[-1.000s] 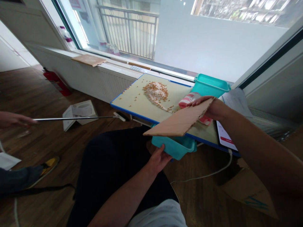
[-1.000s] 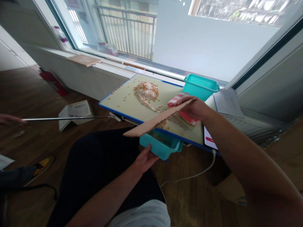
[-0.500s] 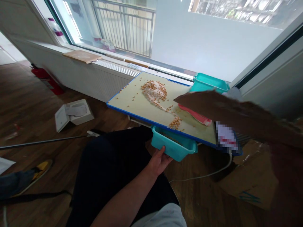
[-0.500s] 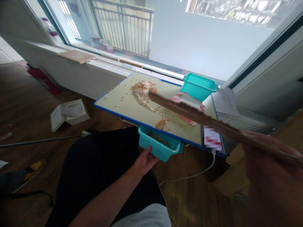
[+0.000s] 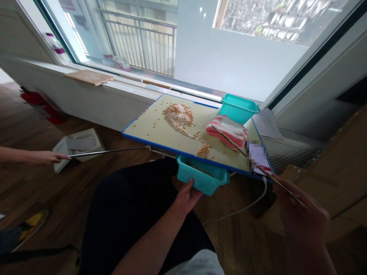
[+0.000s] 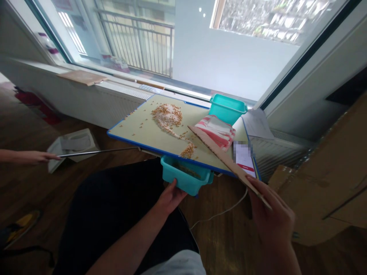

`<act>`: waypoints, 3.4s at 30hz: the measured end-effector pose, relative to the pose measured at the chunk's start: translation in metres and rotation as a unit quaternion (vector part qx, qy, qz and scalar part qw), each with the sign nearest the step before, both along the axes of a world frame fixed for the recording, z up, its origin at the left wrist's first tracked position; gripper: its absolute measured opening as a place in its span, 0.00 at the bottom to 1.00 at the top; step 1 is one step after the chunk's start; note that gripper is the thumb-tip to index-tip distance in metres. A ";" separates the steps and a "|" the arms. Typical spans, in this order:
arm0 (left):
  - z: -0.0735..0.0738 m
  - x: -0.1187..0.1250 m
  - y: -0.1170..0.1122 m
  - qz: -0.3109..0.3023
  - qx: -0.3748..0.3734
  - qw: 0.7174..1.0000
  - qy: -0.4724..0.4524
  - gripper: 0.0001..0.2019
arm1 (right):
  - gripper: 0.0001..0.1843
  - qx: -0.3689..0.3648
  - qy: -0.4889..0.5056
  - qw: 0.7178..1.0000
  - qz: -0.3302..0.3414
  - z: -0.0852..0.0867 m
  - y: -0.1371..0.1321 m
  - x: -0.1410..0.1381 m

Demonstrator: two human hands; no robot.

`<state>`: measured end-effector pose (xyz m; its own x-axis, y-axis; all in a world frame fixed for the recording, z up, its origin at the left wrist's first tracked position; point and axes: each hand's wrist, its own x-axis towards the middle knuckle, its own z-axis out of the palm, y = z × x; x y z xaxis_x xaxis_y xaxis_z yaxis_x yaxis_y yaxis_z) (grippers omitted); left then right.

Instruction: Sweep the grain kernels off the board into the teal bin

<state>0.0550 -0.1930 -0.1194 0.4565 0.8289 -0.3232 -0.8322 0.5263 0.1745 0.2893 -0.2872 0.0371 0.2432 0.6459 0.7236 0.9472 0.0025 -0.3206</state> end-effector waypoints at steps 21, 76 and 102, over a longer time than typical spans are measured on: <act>-0.005 -0.001 0.001 -0.013 -0.008 1.000 0.009 0.29 | 0.15 -0.048 0.010 0.998 0.049 -0.007 0.046 -0.002; 0.001 -0.002 -0.005 0.008 -0.030 0.999 -0.022 0.23 | 0.12 0.022 -0.177 0.984 0.026 0.002 0.038 -0.095; 0.005 -0.004 -0.007 0.003 -0.015 1.000 -0.022 0.27 | 0.13 -0.007 -0.156 0.988 -0.002 0.014 0.029 -0.125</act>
<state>0.0507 -0.1998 -0.1142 0.4654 0.8220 -0.3281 -0.8424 0.5252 0.1208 0.1641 -0.2585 0.0516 0.0121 0.6557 0.7549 0.9999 -0.0034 -0.0131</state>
